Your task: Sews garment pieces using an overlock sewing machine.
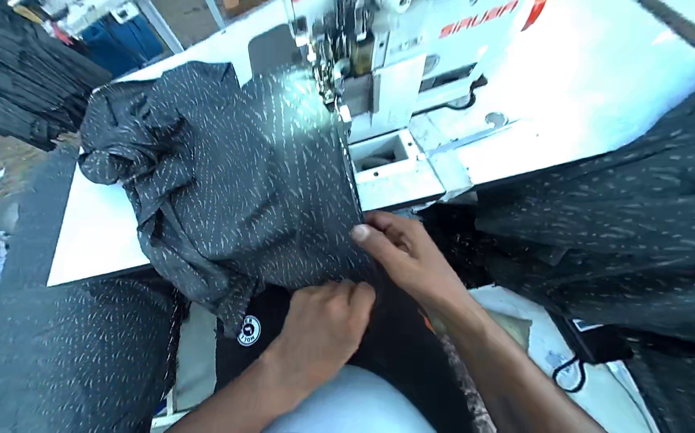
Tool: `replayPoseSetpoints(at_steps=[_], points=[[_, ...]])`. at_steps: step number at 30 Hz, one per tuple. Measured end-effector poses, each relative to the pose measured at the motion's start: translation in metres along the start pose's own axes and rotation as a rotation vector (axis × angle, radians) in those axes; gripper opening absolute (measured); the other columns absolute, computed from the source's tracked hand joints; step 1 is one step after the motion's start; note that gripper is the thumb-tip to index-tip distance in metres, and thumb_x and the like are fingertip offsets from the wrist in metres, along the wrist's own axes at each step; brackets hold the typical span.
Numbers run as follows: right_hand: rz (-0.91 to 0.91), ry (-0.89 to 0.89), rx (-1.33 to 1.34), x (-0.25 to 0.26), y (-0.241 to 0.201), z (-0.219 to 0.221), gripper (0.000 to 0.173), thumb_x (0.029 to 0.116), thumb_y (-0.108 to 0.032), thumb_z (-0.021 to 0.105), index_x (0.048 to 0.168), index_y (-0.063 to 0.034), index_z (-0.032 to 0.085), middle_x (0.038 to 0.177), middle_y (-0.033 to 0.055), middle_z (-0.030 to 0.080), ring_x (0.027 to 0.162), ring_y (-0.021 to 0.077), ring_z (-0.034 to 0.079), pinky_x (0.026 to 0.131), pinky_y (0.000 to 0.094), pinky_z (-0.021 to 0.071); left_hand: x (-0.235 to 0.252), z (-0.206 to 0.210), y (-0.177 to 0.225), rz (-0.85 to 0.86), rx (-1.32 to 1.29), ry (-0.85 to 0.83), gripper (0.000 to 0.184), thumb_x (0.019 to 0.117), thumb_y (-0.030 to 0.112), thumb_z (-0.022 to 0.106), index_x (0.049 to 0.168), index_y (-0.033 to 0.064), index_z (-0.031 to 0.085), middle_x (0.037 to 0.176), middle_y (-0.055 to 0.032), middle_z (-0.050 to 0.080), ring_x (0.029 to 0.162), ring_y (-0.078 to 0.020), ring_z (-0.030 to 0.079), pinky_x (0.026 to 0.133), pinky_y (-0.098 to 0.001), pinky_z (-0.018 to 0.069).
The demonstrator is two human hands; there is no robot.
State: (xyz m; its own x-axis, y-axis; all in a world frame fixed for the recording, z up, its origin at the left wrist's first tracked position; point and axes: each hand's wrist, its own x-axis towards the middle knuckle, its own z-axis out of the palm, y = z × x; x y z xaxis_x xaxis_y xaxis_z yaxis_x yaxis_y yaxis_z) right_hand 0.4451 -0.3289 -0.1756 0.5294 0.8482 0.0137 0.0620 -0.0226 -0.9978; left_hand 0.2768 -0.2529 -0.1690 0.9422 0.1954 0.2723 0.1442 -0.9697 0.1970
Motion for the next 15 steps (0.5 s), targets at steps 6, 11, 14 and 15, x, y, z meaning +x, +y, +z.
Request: replayPoseSetpoints(at_steps=[6, 11, 14, 15], points=[[0.124, -0.116, 0.211, 0.006, 0.011, -0.007, 0.022, 0.1044, -0.022, 0.059, 0.098, -0.0063, 0.073, 0.081, 0.0093, 0.072, 0.069, 0.0169, 0.069, 0.062, 0.0338, 0.06, 0.021, -0.046, -0.04, -0.074, -0.483, -0.203, 0.024, 0.1029, 0.033, 0.061, 0.112, 0.0163, 0.076, 0.103, 0.0002, 0.073, 0.083, -0.012, 0.07, 0.072, -0.0374, 0.0617], [0.235, -0.222, 0.358, -0.026, 0.035, -0.012, 0.019, 0.1039, -0.019, 0.058, 0.104, -0.0076, 0.073, 0.091, 0.0047, 0.074, 0.081, 0.0114, 0.071, 0.075, 0.0302, 0.0616, 0.085, -0.094, -0.114, -0.143, -0.27, 0.26, 0.036, 0.1065, 0.022, 0.047, 0.129, 0.0029, 0.067, 0.137, -0.0092, 0.064, 0.127, -0.0197, 0.06, 0.108, -0.0429, 0.0499], [0.213, -0.254, 0.34, -0.034, 0.041, -0.011, 0.02, 0.1057, -0.018, 0.055, 0.108, -0.0078, 0.072, 0.096, 0.0017, 0.075, 0.088, 0.0098, 0.072, 0.082, 0.0308, 0.0614, 0.123, -0.083, -0.111, -0.234, -0.126, 0.059, 0.051, 0.1086, 0.037, 0.033, 0.142, 0.0089, 0.059, 0.151, -0.0077, 0.053, 0.142, -0.0275, 0.046, 0.113, -0.0553, 0.0388], [0.192, -0.253, 0.322, -0.039, 0.041, -0.011, 0.019, 0.1057, -0.019, 0.056, 0.108, -0.0094, 0.072, 0.096, -0.0009, 0.075, 0.088, 0.008, 0.072, 0.082, 0.0297, 0.0613, 0.127, -0.076, -0.107, -0.253, -0.073, 0.029, 0.053, 0.1085, 0.039, 0.031, 0.145, 0.0098, 0.056, 0.155, -0.0068, 0.049, 0.145, -0.029, 0.041, 0.114, -0.0573, 0.0366]])
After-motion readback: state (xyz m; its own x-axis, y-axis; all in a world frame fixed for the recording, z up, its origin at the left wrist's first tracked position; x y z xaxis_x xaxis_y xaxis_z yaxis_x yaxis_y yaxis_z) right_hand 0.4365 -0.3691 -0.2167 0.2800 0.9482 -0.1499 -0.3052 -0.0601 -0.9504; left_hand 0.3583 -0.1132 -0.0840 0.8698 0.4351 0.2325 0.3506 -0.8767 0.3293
